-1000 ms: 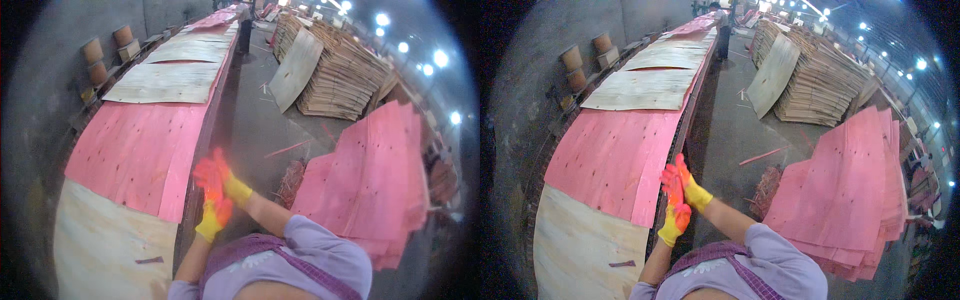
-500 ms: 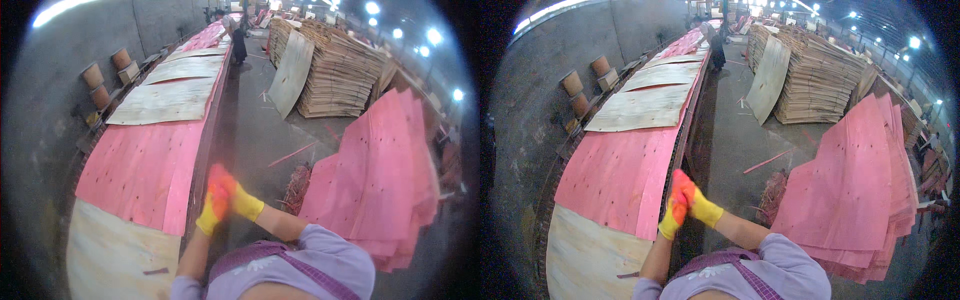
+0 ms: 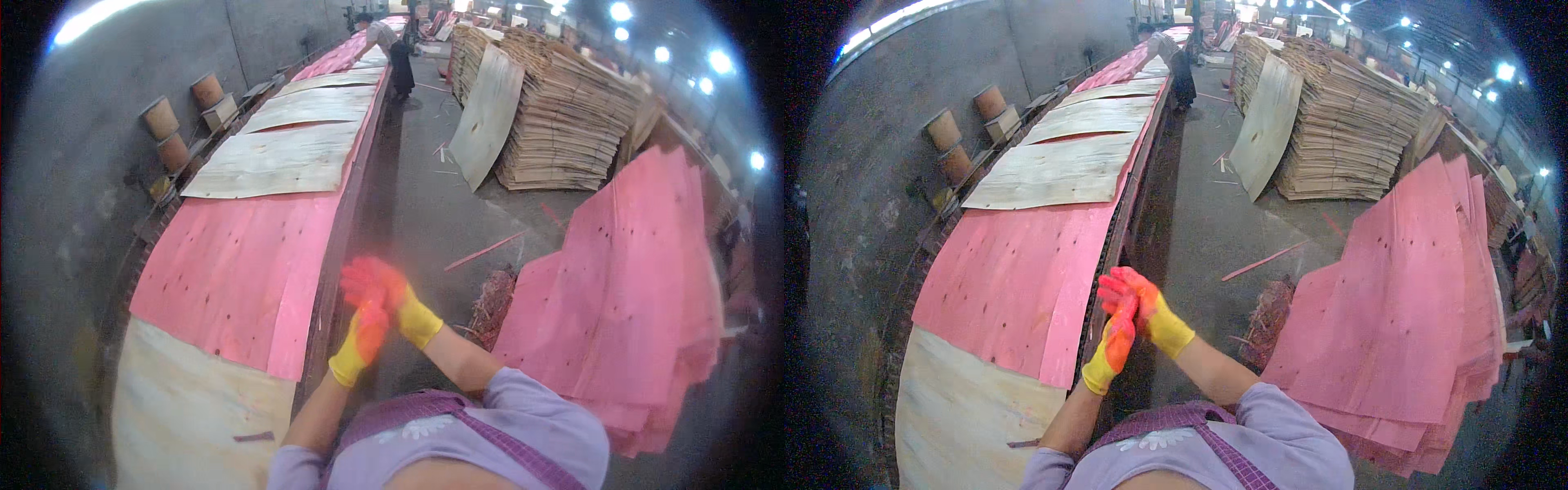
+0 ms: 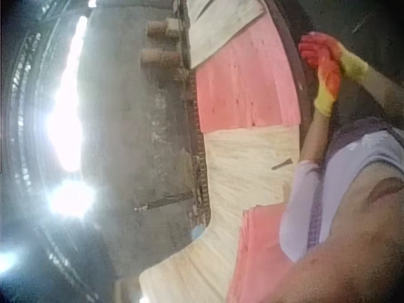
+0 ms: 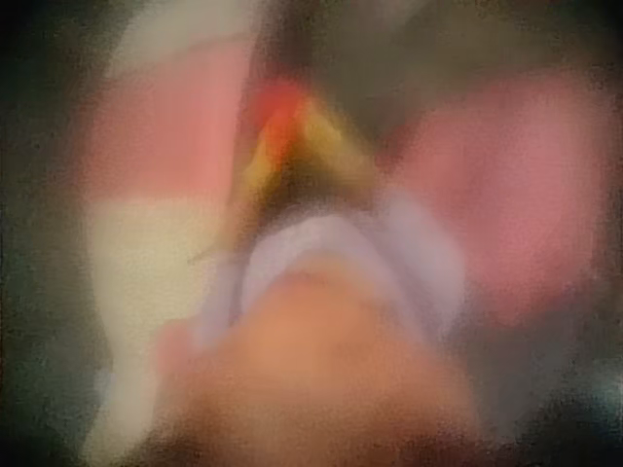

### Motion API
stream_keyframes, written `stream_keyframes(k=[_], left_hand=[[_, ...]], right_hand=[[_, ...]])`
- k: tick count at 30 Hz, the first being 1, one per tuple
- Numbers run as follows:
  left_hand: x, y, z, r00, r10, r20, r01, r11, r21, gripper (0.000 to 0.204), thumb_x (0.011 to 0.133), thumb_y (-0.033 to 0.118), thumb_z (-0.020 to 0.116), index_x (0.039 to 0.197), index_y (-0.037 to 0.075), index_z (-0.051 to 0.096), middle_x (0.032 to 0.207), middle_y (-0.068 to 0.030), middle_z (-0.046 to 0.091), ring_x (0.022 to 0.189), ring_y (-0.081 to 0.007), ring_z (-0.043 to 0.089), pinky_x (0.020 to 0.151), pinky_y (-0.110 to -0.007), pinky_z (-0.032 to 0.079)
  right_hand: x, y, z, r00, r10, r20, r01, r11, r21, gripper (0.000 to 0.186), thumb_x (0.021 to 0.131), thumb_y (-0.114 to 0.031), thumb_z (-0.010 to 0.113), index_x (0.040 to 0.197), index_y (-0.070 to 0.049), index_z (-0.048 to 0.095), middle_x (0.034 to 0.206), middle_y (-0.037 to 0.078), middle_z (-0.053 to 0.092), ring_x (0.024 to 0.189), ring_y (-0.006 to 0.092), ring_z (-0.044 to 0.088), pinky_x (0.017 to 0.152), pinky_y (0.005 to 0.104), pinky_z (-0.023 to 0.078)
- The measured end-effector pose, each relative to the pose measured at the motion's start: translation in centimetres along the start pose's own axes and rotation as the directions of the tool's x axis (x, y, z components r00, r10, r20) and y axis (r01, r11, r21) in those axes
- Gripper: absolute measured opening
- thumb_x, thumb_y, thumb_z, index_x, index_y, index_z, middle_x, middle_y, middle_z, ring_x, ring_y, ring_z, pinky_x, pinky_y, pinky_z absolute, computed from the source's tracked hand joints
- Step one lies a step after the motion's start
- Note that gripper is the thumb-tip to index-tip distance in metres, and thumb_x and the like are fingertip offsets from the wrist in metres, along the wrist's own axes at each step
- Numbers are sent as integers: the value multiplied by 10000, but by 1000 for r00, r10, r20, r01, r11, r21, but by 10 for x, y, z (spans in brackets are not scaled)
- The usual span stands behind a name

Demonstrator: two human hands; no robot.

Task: The person lays veneer sheets onto boards on a long table by hand. The person then walks across the factory floor to a large stack of veneer sheets and trims its edges using shears.

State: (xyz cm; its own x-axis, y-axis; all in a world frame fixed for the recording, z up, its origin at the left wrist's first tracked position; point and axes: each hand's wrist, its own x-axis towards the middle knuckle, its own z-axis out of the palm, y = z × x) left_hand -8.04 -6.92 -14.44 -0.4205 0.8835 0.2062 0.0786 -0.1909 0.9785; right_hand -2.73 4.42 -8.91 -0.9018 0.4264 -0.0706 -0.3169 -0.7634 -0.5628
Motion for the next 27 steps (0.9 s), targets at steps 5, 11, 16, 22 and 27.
stream_keyframes(k=[5, 11, 16, 22, 27], left_hand=[[14, 60, 20, 1000, 10, -28, -30, 392, -919, 253, 898, 103, 452, 1117, 20, 546, 1092, -73, 566, 968, -158, 559, 805, -288, 444], [13, 59, 37, 975, 112, -190, -149, 969, -198, 133, 831, -45, 537, 912, 38, 604, 930, -26, 579, 874, -104, 562, 720, -231, 448], [17, 69, 41, 984, 131, -122, -107, 977, 186, 195, 871, 61, 596, 1060, 32, 637, 909, -50, 655, 862, -122, 597, 713, -277, 492], [30, 95, 37, 865, 494, 85, -472, 747, 468, 277, 876, 64, 531, 1141, 72, 608, 1091, -156, 633, 1027, -320, 601, 838, -384, 481], [36, 127, 21, 876, 414, 248, -482, 732, 481, 338, 864, 106, 531, 1197, 73, 568, 1276, -192, 522, 1205, -329, 490, 986, -386, 405]], right_hand=[[-21, -14, 23, 962, -53, 268, 65, 997, -37, 437, 930, -304, 506, 1254, -14, 465, 1057, 124, 619, 963, 272, 592, 879, 416, 474], [-32, -27, 28, 987, -60, 151, 66, 997, -35, 425, 921, -291, 505, 1243, -15, 476, 679, 19, 491, 711, 210, 553, 851, 429, 475], [-32, -32, 19, 950, -134, 281, 92, 983, 156, 439, 914, -305, 502, 1264, -41, 483, 606, -33, 399, 628, 156, 480, 834, 426, 474], [-41, -34, 29, 978, -192, 81, 178, 972, 150, 512, 925, -416, 481, 1316, -89, 448, 749, 5, 603, 747, 209, 597, 860, 448, 470], [-51, -27, 47, 970, -234, 72, 211, 948, 239, 703, 870, -644, 433, 1391, -182, 337, 1342, 171, 464, 1219, 333, 464, 988, 509, 386]])
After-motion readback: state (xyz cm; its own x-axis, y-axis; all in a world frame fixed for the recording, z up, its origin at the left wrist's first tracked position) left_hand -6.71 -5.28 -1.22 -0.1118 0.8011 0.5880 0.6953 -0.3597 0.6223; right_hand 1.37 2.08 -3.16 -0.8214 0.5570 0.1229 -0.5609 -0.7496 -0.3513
